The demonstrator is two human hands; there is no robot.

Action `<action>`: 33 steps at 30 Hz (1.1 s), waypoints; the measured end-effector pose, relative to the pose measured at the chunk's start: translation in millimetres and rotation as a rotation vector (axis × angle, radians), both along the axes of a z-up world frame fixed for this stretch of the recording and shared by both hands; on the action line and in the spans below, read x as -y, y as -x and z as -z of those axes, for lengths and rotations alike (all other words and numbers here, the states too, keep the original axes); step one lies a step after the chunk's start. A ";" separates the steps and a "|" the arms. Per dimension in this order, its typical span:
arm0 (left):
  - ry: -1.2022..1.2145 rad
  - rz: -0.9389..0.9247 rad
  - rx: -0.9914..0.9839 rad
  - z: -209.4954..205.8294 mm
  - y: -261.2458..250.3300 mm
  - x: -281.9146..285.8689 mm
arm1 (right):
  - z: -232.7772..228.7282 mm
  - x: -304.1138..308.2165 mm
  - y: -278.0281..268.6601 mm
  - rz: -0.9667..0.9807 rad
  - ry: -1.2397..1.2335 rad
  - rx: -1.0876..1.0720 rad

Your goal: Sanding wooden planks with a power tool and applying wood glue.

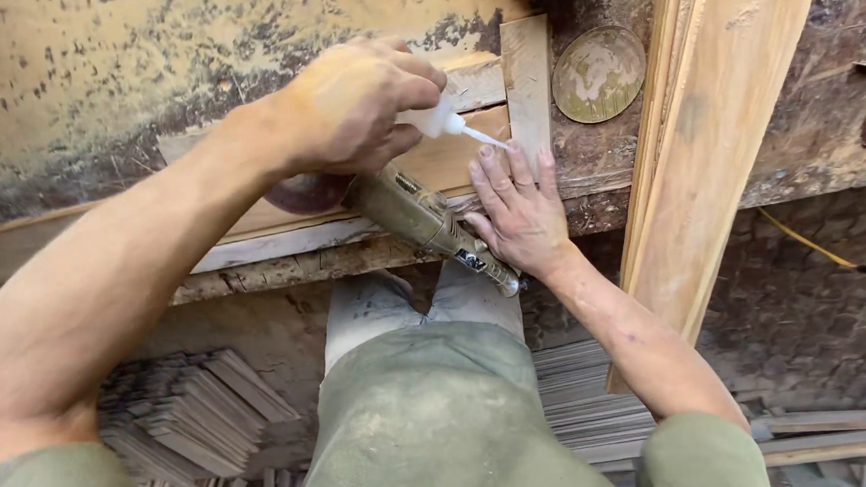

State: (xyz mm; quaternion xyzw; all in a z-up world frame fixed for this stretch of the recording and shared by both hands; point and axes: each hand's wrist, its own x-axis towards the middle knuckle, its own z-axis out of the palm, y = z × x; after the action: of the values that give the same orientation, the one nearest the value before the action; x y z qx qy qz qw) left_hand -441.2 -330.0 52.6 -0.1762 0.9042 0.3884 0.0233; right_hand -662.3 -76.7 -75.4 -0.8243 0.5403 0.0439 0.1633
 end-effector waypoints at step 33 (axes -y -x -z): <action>-0.187 -0.556 -0.322 -93.4 -71.8 -2.4 | -84.5 182.5 66.7 0.172 0.547 0.187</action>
State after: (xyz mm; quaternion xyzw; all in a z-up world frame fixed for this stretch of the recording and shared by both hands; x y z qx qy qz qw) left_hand -369.4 -327.6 145.9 -0.3498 0.7740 0.4838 -0.2108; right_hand -729.0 -259.2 9.1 -0.7894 0.5825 -0.1935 -0.0126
